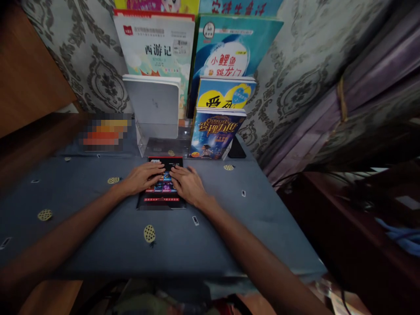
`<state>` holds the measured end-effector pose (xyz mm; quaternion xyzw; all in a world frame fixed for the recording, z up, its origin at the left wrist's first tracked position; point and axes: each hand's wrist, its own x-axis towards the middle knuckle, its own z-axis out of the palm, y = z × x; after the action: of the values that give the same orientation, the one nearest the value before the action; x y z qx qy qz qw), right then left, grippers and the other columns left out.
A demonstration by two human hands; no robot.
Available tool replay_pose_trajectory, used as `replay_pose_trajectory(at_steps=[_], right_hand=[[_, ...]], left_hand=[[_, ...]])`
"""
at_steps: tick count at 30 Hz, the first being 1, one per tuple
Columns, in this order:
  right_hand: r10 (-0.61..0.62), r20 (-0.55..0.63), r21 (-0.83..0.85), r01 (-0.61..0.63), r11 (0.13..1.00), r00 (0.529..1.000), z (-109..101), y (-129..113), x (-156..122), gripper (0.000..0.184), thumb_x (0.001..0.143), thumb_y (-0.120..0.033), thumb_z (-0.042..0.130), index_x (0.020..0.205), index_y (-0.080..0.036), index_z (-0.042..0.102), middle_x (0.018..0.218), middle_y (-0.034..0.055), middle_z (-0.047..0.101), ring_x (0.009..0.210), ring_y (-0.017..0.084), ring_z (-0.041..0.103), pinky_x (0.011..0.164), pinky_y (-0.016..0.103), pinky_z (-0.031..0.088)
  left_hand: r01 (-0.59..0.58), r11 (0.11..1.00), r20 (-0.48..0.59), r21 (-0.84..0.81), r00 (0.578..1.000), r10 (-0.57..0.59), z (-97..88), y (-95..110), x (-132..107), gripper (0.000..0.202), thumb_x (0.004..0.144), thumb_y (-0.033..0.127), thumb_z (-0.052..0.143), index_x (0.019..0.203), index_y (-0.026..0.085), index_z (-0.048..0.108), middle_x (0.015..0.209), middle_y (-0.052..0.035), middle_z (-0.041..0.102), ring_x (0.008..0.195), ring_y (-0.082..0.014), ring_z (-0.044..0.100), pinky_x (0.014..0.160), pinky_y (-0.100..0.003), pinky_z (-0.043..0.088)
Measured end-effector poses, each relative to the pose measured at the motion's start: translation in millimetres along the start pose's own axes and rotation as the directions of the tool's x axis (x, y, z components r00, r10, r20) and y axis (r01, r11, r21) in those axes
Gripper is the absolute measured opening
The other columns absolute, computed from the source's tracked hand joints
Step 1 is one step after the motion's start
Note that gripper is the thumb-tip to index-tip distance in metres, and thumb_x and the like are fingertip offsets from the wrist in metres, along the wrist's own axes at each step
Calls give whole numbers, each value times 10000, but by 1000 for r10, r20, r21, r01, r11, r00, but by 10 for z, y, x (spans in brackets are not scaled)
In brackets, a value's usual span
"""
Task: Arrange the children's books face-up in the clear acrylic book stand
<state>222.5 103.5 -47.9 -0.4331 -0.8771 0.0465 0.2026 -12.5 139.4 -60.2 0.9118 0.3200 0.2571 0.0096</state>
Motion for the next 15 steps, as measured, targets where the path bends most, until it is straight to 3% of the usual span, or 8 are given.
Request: replay_pose_trajectory(at_steps=[6,10,15], right_hand=[[-18,-113,12,19,1000,993,11,64,-84,262,962,-197,518,1086,-200,748,1188,109,749,1179,239,670,1117,506,410],[-48,-86,23,50,998,995,-21,74,-197,303,958,-234,541,1212,-189,700,1286,124,701,1250,256,628,1111,523,423],[-13,-39,26,14,1000,999,-43,61,-247,352,974,-258,521,1294,-212,657,1376,112,641,1316,256,575,1131,529,416]], left_hand=[[-32,994,-47,105,998,37,-62,86,-2,290,1002,323,510,1094,173,741,1129,-106,731,1064,-220,670,903,-394,574],[-25,987,5,158,1000,25,-143,156,21,289,1007,319,505,1068,172,747,1032,-98,720,970,-206,653,790,-329,559],[-30,994,82,101,996,22,-249,199,-22,284,999,277,498,1132,190,733,1098,-86,722,1022,-218,654,872,-372,552]])
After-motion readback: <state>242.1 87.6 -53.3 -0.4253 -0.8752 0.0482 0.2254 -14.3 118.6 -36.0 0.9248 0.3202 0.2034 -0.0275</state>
